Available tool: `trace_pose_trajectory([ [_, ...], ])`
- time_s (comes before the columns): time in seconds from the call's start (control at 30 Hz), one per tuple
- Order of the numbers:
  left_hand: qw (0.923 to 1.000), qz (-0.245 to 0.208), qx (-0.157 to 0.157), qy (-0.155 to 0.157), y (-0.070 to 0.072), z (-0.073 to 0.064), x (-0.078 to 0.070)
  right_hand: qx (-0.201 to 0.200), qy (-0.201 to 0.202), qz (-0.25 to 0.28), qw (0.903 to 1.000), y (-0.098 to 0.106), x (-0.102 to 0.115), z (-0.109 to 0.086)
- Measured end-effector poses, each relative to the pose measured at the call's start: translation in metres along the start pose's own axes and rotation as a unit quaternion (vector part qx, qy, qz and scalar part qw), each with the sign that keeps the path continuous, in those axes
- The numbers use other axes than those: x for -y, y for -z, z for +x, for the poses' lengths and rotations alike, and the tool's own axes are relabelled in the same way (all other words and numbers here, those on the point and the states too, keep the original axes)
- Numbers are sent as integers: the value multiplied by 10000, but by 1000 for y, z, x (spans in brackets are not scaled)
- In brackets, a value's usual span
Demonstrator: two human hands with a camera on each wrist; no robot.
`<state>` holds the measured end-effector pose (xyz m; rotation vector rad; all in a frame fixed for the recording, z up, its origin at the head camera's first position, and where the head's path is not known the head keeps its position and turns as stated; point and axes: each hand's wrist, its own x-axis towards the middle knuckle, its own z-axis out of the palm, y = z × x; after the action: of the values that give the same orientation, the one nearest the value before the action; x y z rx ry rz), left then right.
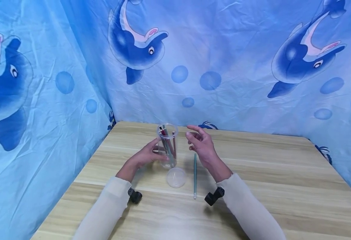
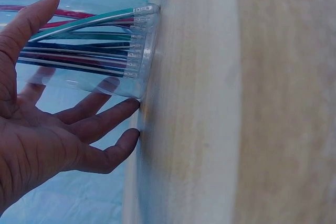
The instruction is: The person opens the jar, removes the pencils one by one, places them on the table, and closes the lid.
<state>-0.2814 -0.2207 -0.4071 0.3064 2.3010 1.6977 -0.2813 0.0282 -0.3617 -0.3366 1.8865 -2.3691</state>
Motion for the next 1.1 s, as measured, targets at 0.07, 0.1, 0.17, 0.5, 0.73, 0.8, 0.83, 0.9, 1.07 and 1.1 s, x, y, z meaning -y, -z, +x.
trace_pose_trajectory([
  [0.07, 10000, -15, 2, -7, 0, 2, 1, -22, 14, 17, 10000, -2, 0, 0],
  [0.1, 10000, -26, -11, 3, 0, 2, 1, -27, 29, 23, 10000, -3, 1, 0],
  [0.17, 10000, -41, -30, 20, 0, 2, 1, -26, 75, 5, 10000, -5, 2, -1],
  [0.5, 10000, 5, -3, -44, 1, 1, -1, -7, 236, -101, 9997, -21, 9, -2],
  [0.73, 10000, 59, -51, 60, -1, 2, 3, -58, 107, -314, 9994, -27, 11, 1],
  [0.8, 9999, 13, -78, 87, -1, 2, 2, -116, 72, -442, 9989, -28, 10, 3],
  [0.83, 9999, -13, -84, 100, -1, 2, 2, -138, 63, -515, 9986, -28, 10, 4],
  [0.9, 9999, -30, -93, 97, -1, 2, 1, -143, 79, -628, 9979, -29, 10, 5],
  [1.07, 10000, 34, -47, -7, -1, 2, 0, -48, 153, -772, 9969, -34, 11, 7],
  [1.1, 10000, 27, -40, -1, 0, 2, 0, -38, 158, -792, 9967, -35, 11, 8],
])
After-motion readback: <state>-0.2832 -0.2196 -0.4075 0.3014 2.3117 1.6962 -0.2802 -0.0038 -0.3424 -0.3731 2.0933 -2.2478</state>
